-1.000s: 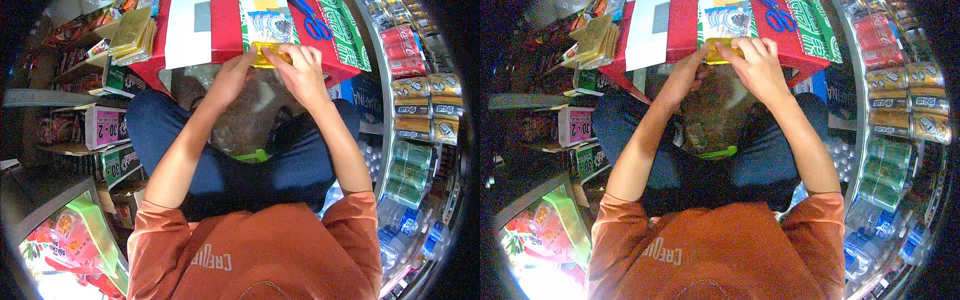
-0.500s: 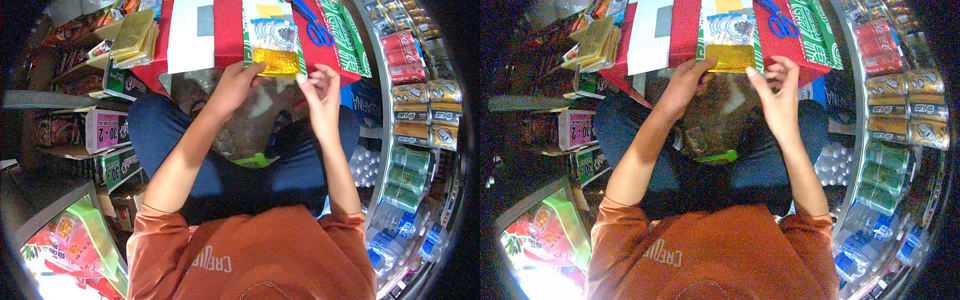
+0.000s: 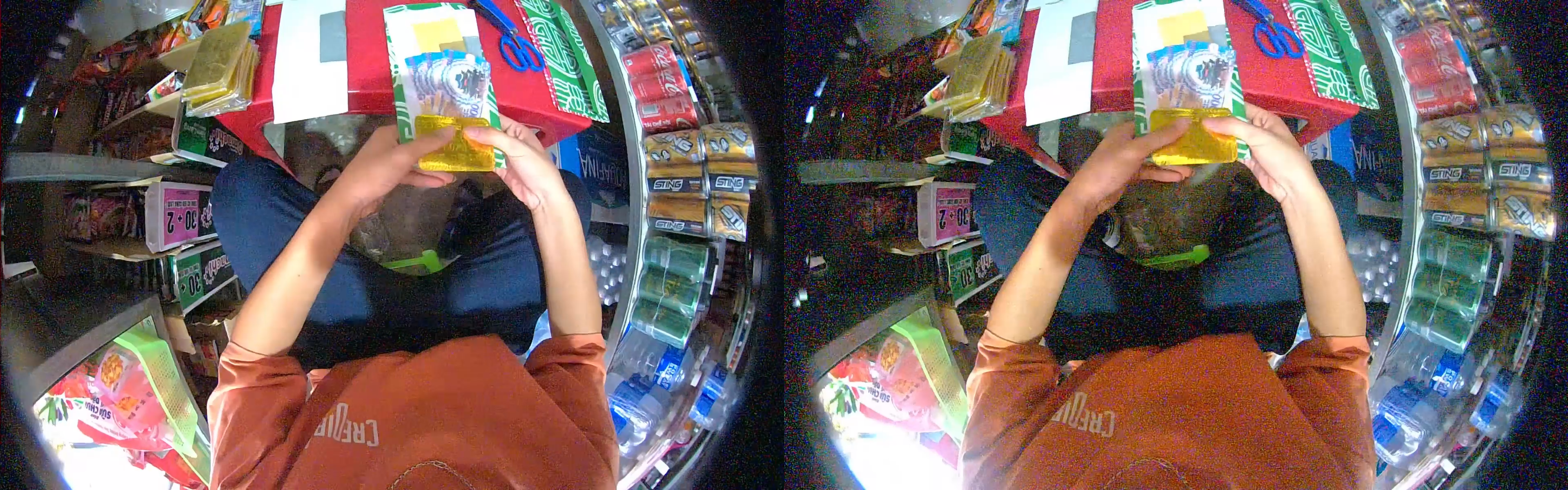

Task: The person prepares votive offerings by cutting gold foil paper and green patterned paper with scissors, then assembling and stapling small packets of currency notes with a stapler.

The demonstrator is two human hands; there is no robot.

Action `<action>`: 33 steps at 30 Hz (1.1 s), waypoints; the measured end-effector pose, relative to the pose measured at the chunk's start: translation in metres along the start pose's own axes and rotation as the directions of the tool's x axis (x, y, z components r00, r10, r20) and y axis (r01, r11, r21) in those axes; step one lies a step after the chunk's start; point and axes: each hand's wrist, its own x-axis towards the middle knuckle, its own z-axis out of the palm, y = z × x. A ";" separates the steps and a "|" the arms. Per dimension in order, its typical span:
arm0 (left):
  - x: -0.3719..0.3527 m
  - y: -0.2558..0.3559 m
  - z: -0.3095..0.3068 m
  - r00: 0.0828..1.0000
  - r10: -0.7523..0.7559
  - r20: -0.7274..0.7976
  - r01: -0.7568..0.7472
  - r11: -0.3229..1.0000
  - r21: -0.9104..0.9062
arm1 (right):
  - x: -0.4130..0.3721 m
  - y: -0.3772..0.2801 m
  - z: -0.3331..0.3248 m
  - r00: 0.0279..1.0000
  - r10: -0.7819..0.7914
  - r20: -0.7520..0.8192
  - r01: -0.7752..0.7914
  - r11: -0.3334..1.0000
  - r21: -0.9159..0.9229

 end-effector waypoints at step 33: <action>0.091 0.052 -0.037 0.836 0.549 -0.010 -0.397 0.616 0.680 | 0.077 -0.089 -0.020 0.788 -0.591 0.174 0.612 0.721 -0.325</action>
